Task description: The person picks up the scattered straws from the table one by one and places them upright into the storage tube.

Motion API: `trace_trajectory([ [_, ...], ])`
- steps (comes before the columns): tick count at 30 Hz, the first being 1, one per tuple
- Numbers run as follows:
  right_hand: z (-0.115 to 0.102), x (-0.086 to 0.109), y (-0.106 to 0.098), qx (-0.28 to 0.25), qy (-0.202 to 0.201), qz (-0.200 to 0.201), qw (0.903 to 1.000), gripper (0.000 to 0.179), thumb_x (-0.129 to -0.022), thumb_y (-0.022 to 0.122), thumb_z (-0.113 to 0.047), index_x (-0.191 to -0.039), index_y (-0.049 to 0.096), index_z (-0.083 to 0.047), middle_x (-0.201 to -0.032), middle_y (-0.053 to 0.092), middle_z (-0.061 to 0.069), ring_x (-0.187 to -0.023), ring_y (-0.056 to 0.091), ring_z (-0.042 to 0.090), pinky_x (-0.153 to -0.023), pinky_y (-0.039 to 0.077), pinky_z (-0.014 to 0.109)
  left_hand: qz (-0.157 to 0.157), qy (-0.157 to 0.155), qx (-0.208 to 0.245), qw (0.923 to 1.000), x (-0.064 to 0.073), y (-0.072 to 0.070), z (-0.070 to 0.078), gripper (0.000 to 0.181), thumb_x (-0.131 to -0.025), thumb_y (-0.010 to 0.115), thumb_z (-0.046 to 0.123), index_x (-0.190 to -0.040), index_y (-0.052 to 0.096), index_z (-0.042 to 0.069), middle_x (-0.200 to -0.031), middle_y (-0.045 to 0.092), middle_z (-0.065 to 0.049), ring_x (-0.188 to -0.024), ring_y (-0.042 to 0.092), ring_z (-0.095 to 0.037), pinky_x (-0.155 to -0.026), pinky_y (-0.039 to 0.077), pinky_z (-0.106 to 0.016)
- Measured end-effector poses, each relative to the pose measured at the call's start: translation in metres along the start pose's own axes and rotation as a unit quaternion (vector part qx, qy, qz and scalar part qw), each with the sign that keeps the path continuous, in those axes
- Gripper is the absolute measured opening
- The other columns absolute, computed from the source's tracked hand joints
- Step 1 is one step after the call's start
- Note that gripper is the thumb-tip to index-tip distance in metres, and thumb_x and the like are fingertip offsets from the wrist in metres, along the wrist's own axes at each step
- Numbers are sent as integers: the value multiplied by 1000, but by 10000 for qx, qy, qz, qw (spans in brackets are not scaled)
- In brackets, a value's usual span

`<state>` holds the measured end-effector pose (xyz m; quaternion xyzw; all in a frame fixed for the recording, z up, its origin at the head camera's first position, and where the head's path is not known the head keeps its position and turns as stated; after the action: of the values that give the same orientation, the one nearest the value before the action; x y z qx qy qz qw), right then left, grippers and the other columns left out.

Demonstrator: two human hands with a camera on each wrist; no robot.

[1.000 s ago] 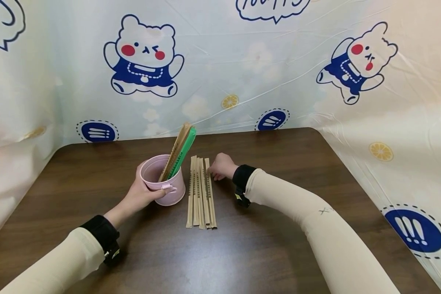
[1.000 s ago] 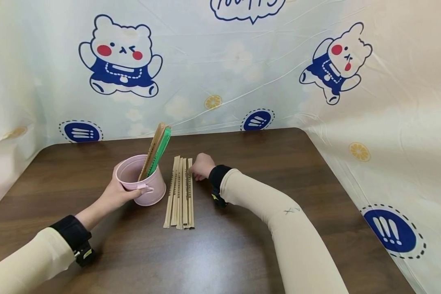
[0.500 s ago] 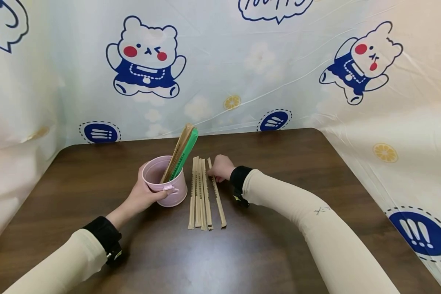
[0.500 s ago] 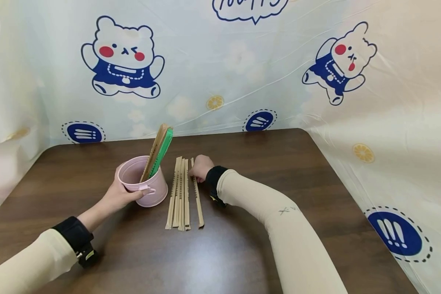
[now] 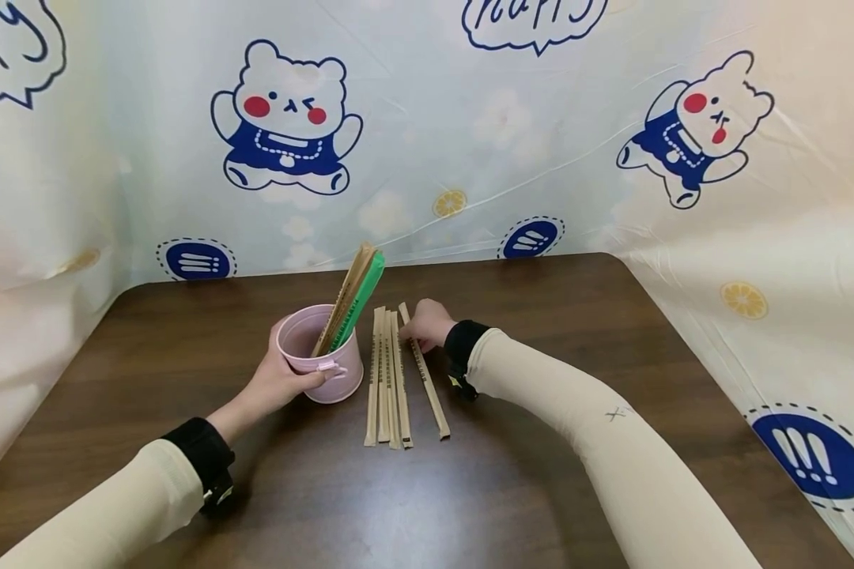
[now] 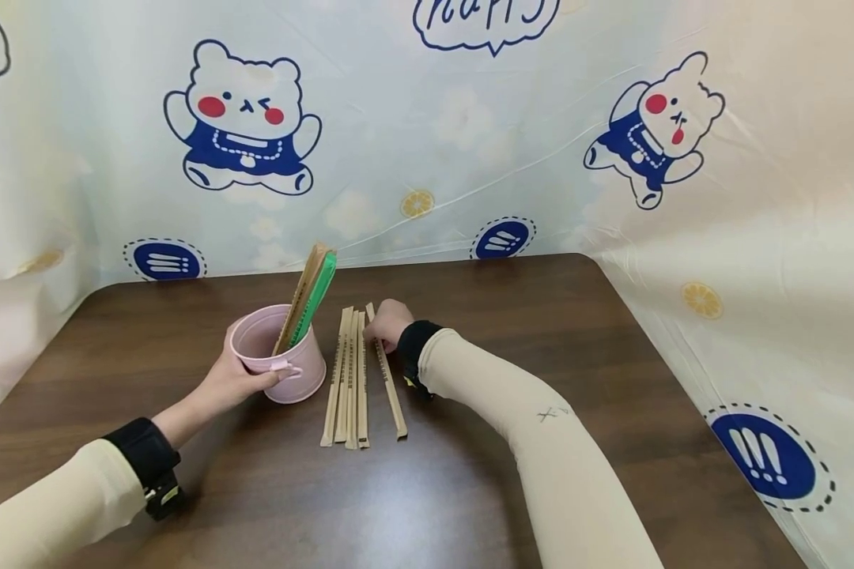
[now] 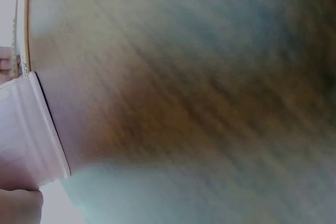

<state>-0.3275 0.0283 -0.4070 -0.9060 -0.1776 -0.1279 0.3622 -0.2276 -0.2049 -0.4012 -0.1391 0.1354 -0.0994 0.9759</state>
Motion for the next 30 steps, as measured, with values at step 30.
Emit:
trace_trajectory([
  [30,-49,64,-115,-1268,-2212,2198,9416,23,-101,57,-9,-118,61,8,-104,67,20,-86,66,24,-83,59,35,37,196,17,9998,-1,0,-3,96,-79,77,-8,-156,22,7,-149,40,-13,-128,45,0,-102,38,-7],
])
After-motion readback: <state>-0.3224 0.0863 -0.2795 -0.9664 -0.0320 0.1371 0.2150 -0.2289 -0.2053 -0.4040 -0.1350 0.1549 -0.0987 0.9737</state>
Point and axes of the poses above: each hand's wrist, its own x-axis away from the middle knuckle, its own y-axis out of the palm, z = x × y, the point moved 5 cm from there along -x, towards the middle knuckle
